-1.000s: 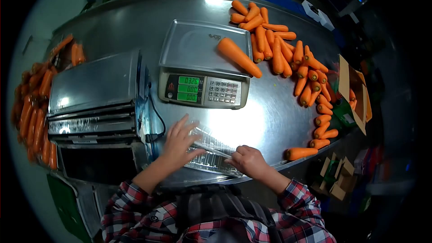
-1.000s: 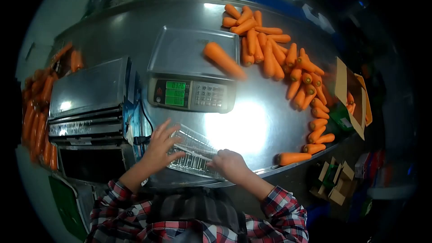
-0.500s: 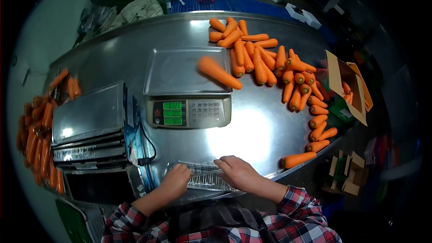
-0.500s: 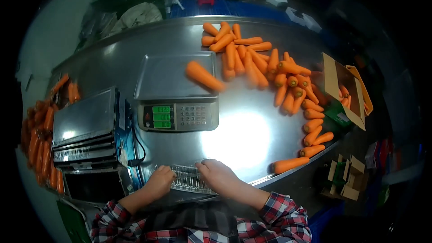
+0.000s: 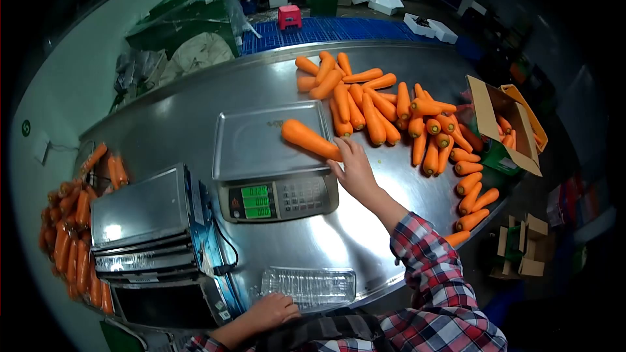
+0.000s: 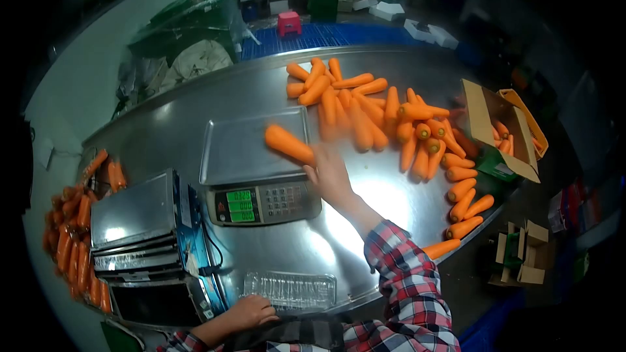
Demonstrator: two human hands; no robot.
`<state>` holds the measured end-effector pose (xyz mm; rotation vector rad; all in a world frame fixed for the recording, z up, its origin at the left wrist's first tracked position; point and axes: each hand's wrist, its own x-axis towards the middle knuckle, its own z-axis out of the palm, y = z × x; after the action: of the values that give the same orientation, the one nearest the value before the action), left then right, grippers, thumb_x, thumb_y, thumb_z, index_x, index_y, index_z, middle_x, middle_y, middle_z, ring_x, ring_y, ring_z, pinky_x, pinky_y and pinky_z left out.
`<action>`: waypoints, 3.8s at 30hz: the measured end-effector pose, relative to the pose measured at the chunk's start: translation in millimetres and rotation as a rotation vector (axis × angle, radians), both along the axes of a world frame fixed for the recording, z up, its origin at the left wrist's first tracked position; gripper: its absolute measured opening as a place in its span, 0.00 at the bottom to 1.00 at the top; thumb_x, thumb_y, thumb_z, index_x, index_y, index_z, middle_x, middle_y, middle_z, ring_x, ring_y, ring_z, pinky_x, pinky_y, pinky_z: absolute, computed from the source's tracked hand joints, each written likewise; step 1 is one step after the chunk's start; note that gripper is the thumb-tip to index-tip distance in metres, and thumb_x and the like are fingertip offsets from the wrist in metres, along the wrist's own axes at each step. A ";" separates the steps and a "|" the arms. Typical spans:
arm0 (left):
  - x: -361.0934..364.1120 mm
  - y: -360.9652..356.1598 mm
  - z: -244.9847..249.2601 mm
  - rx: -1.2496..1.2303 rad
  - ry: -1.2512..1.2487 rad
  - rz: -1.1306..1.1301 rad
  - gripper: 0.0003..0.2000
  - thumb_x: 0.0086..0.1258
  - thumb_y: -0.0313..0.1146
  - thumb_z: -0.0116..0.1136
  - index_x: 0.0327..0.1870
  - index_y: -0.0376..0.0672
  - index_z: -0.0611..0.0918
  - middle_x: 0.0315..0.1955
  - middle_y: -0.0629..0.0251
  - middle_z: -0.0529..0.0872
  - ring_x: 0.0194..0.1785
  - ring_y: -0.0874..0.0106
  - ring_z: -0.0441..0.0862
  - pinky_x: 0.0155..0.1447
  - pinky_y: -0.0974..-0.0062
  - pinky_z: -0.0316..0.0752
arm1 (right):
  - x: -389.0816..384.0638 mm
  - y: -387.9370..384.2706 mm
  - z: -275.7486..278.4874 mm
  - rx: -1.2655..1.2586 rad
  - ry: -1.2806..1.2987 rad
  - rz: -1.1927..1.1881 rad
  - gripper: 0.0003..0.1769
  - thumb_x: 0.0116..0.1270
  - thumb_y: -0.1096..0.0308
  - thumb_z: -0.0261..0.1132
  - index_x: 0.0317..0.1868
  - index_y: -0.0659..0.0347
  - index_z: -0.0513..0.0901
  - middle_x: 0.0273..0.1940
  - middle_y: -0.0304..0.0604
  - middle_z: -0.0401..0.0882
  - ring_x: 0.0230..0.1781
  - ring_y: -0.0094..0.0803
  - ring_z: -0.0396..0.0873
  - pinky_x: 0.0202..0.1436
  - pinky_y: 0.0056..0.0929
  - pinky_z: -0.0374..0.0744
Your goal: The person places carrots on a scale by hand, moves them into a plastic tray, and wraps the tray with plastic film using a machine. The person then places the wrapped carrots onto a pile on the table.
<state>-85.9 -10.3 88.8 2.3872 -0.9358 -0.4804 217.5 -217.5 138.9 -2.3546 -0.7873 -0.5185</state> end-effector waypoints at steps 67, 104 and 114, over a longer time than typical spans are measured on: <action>159.2 -131.0 -50.9 0.054 -0.001 0.477 0.38 0.42 0.33 0.74 0.62 0.47 0.73 0.56 0.57 0.74 0.58 0.58 0.73 0.61 0.63 0.67 | -15.5 -312.4 -122.6 0.216 0.578 -0.738 0.11 0.65 0.69 0.55 0.30 0.67 0.78 0.25 0.51 0.78 0.29 0.42 0.80 0.36 0.39 0.77; 166.3 -88.2 -52.6 -0.070 -0.043 0.434 0.31 0.44 0.29 0.72 0.55 0.45 0.76 0.56 0.58 0.72 0.66 0.54 0.63 0.67 0.61 0.63 | -144.0 -236.5 -76.9 1.205 1.306 -0.093 0.24 0.65 0.49 0.53 0.52 0.58 0.66 0.34 0.47 0.76 0.20 0.30 0.77 0.19 0.22 0.76; 157.3 -82.0 -45.5 -0.092 0.075 0.464 0.30 0.48 0.29 0.70 0.57 0.47 0.74 0.60 0.59 0.71 0.62 0.55 0.69 0.65 0.63 0.66 | -153.0 -203.1 -98.0 0.002 0.738 -0.294 0.28 0.65 0.57 0.62 0.58 0.66 0.68 0.48 0.51 0.73 0.47 0.37 0.76 0.46 0.30 0.76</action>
<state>71.4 -92.3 43.3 2.3794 -0.3409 -0.3346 64.6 -420.5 40.9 -2.4021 -0.1012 0.2475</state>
